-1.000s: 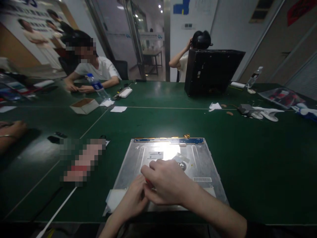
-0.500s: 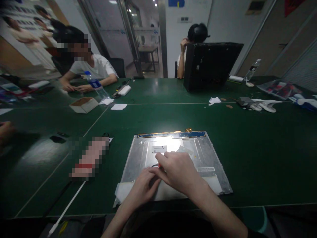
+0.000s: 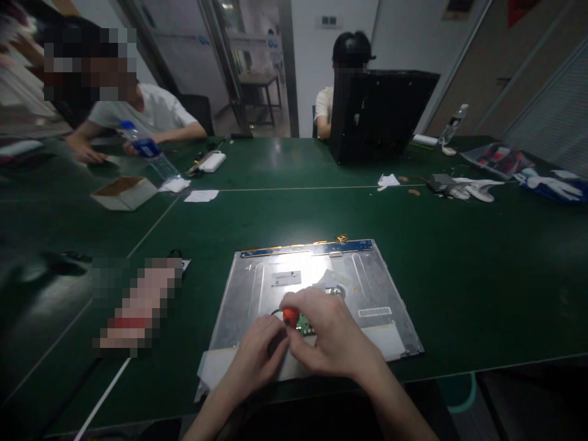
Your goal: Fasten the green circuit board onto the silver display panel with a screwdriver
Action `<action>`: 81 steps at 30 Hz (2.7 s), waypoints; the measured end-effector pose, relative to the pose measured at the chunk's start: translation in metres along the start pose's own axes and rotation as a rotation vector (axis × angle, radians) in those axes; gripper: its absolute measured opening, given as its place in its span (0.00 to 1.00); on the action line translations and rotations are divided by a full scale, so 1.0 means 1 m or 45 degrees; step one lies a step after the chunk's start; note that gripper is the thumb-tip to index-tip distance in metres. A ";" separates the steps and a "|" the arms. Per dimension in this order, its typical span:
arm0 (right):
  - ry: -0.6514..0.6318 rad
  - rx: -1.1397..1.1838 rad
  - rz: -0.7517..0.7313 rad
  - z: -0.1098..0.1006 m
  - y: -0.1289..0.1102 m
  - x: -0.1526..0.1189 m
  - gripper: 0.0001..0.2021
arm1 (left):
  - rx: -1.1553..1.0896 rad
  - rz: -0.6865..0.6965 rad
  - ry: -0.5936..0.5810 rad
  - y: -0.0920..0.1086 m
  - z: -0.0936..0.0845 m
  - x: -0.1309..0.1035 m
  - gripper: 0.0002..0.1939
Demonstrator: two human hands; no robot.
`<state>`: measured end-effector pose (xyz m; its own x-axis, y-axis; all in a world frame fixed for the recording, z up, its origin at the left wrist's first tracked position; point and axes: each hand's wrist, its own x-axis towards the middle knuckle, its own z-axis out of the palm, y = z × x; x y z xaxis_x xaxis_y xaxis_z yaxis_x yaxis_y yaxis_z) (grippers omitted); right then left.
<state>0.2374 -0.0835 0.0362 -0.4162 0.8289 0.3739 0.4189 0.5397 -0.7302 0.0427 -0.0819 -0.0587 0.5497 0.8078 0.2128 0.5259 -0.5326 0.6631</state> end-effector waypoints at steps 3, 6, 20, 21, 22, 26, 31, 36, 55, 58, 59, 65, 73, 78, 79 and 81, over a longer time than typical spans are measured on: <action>0.034 0.061 0.050 0.006 0.003 -0.003 0.11 | 0.007 -0.007 0.010 0.001 -0.001 0.000 0.04; 0.115 0.043 0.040 0.013 0.006 -0.003 0.06 | -0.002 -0.002 0.028 0.001 -0.001 -0.001 0.05; 0.135 0.111 0.098 0.017 0.001 -0.013 0.15 | -0.006 -0.029 0.028 0.001 -0.001 -0.003 0.05; 0.118 0.130 0.096 0.018 0.000 -0.013 0.14 | -0.009 -0.032 0.027 0.001 -0.001 -0.003 0.05; 0.113 0.141 0.086 0.018 -0.001 -0.013 0.14 | -0.012 -0.034 0.023 0.001 -0.001 -0.003 0.06; 0.167 0.031 -0.009 0.022 -0.003 -0.008 0.12 | -0.016 -0.038 0.019 0.000 0.001 -0.003 0.05; 0.291 -0.239 -0.098 0.025 -0.003 -0.002 0.09 | -0.007 -0.009 0.034 -0.002 0.001 -0.004 0.06; 0.307 -0.246 -0.052 0.024 -0.003 -0.004 0.16 | -0.002 0.013 0.069 -0.002 0.001 -0.004 0.05; 0.153 -0.147 0.007 0.024 -0.009 -0.007 0.09 | 0.029 -0.026 0.043 0.001 0.000 -0.003 0.07; 0.100 -0.250 0.065 0.021 -0.011 -0.009 0.15 | 0.034 -0.020 0.037 0.001 0.001 -0.003 0.07; 0.085 -0.258 0.084 0.020 -0.011 -0.010 0.18 | 0.036 -0.016 0.035 0.001 0.001 -0.003 0.06; 0.200 -0.144 0.033 0.023 -0.010 -0.017 0.20 | 0.022 -0.019 0.029 0.004 -0.002 -0.002 0.06; 0.232 0.173 0.058 0.030 -0.013 -0.014 0.04 | 0.031 0.009 0.024 0.004 -0.003 0.000 0.07; 0.281 0.253 0.011 0.041 -0.016 -0.010 0.02 | 0.045 0.011 0.016 0.001 -0.002 -0.002 0.06; 0.260 0.227 0.013 0.041 -0.016 -0.010 0.00 | 0.045 0.008 0.014 0.001 -0.002 -0.002 0.06; 0.231 0.148 0.023 0.039 -0.017 -0.009 0.03 | 0.035 0.001 -0.005 0.000 -0.001 -0.002 0.06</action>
<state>0.2025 -0.1062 0.0228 -0.2530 0.8568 0.4493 0.3246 0.5127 -0.7949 0.0408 -0.0837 -0.0581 0.5529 0.8062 0.2106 0.5431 -0.5403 0.6428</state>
